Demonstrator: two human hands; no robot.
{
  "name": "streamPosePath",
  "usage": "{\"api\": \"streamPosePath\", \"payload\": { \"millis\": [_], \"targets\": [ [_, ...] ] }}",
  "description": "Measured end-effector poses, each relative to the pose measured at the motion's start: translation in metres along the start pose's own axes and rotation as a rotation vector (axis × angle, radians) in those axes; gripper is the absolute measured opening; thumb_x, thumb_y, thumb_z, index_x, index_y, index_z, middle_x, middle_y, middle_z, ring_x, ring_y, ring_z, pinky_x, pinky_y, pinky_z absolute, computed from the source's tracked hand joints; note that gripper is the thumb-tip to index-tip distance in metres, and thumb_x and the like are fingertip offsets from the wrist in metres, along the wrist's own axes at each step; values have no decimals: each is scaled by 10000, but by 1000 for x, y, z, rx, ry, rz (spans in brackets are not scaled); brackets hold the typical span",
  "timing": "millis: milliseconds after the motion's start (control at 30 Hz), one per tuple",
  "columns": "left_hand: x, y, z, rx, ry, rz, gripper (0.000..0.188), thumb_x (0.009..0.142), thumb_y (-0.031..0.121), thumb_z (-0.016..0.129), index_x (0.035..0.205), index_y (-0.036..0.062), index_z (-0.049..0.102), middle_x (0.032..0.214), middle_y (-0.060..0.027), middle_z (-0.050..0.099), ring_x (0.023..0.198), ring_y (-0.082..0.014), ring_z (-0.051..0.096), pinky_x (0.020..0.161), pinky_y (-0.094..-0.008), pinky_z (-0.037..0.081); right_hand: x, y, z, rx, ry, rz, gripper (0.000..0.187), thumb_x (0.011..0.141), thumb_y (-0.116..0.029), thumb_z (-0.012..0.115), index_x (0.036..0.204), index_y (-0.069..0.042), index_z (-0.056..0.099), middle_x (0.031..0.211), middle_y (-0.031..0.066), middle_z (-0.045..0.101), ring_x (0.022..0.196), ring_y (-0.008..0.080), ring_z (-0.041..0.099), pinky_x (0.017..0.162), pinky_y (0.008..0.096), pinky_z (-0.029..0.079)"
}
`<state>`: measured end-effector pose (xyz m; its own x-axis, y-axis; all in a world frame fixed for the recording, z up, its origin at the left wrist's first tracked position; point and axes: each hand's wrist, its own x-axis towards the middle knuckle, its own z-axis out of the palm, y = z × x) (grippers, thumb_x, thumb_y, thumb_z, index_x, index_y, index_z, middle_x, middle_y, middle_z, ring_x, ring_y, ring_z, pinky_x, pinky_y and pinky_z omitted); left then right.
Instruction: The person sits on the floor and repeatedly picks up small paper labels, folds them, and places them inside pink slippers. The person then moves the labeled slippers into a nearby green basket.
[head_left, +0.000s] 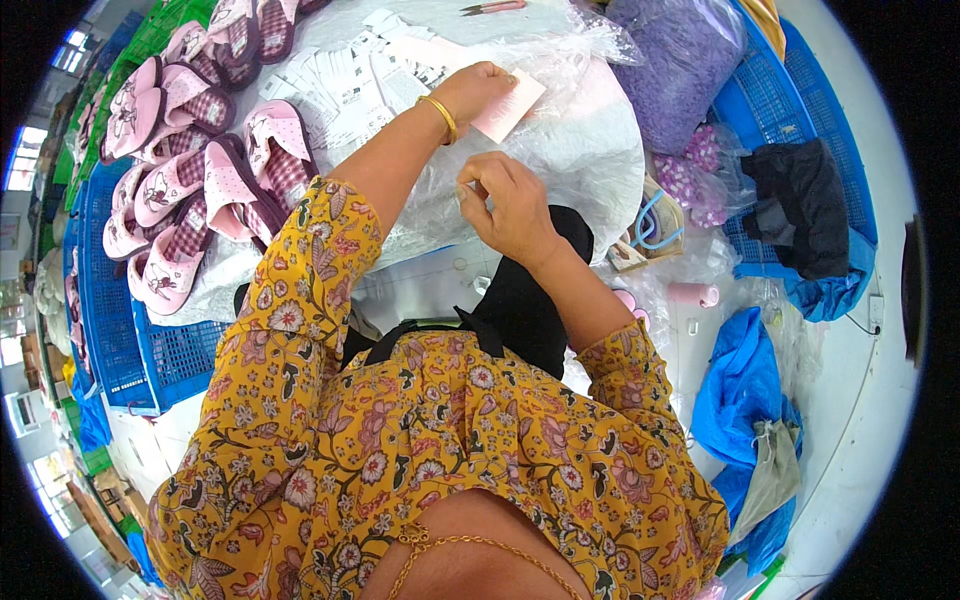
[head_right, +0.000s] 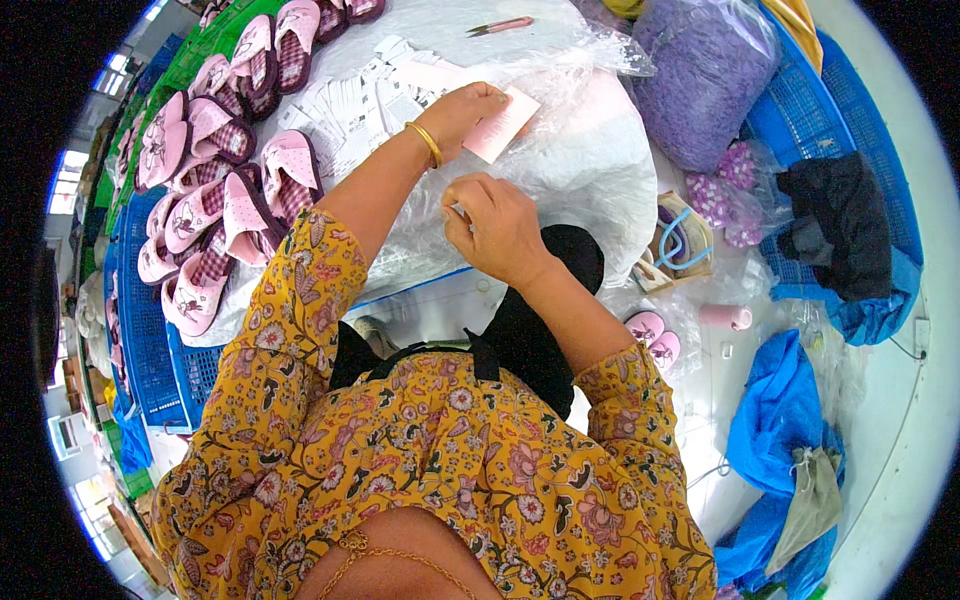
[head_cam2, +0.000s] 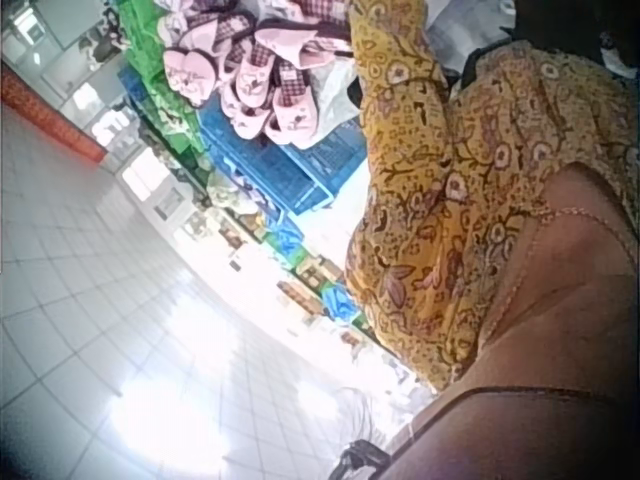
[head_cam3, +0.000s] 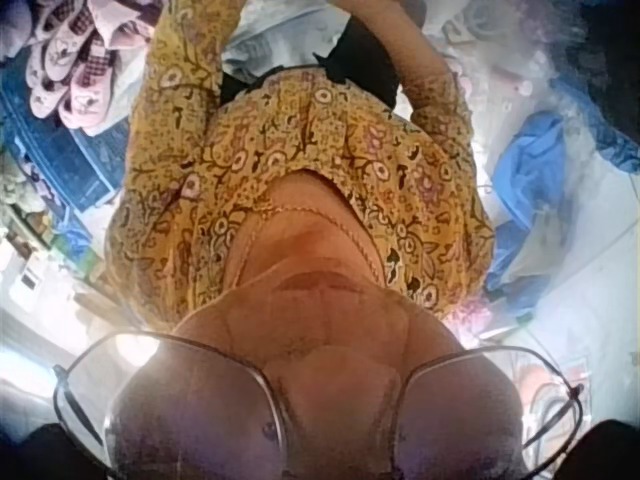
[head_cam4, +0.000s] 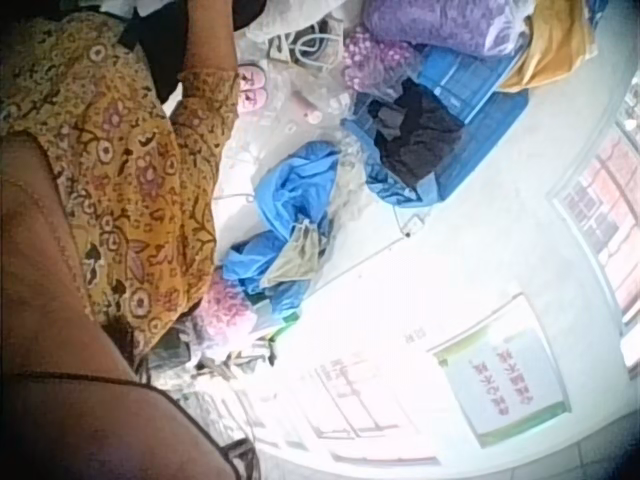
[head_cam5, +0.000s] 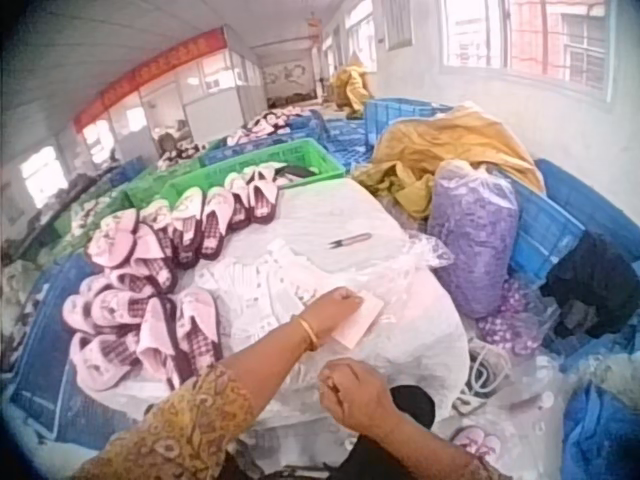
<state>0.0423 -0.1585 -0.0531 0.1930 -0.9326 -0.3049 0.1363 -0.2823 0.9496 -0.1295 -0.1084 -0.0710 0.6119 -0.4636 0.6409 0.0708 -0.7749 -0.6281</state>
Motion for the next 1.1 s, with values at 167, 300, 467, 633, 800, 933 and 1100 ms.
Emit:
{"api": "streamPosePath", "payload": {
  "millis": [167, 300, 467, 633, 800, 933, 1100],
  "targets": [
    [-5, 4, 4, 139, 70, 24, 249, 960, 232, 591, 1090, 20, 587, 964, -81, 673, 827, -134, 641, 734, -284, 521, 2, 3, 5, -29, 41, -86, 149, 816, -87, 697, 940, -82, 614, 876, 81, 660, 700, 292, 646, 625, 394, 526],
    [-2, 0, 2, 148, 69, 18, 262, 958, 250, 597, 1089, 23, 591, 955, -66, 662, 792, -122, 617, 710, -273, 505, -2, -4, 8, 35, 25, 53, 146, 837, -59, 675, 971, -69, 618, 918, 101, 666, 755, 313, 661, 659, 399, 544],
    [-6, 3, 6, 192, 107, 31, 255, 957, 244, 601, 1086, 24, 593, 920, -55, 655, 769, -115, 606, 696, -272, 500, -5, -9, 2, 56, -4, 55, 123, 867, -70, 644, 986, -68, 611, 977, 127, 657, 831, 328, 665, 697, 390, 556],
    [1, -7, 1, 57, 60, 17, 231, 959, 236, 600, 1060, 28, 592, 887, -57, 650, 735, -118, 606, 666, -269, 504, -6, -19, 3, 38, -39, 2, 165, 840, -59, 646, 1001, -87, 628, 1005, 114, 654, 868, 307, 663, 718, 379, 556],
    [2, -5, 5, 96, 92, 9, 203, 959, 221, 596, 1037, 34, 588, 877, -58, 651, 727, -122, 612, 655, -271, 510, -2, -80, 0, 138, -125, -358, 186, 827, -106, 630, 1011, -132, 630, 1020, 69, 644, 876, 263, 658, 726, 369, 536],
    [2, -8, 2, -1, 68, 43, 182, 956, 210, 597, 1018, 40, 578, 875, -51, 647, 738, -117, 612, 657, -260, 507, -3, -103, -8, 369, -139, -223, 147, 854, -128, 632, 1000, -128, 647, 944, 66, 644, 851, 269, 640, 705, 376, 521],
    [-28, -6, -6, -193, 43, 161, 133, 954, 169, 587, 1010, 53, 554, 874, -28, 616, 774, -103, 598, 682, -234, 491, 1, -67, -40, 335, 90, 344, 155, 914, -123, 643, 1055, -60, 642, 874, 54, 628, 755, 162, 607, 675, 287, 487]
  ]
}}
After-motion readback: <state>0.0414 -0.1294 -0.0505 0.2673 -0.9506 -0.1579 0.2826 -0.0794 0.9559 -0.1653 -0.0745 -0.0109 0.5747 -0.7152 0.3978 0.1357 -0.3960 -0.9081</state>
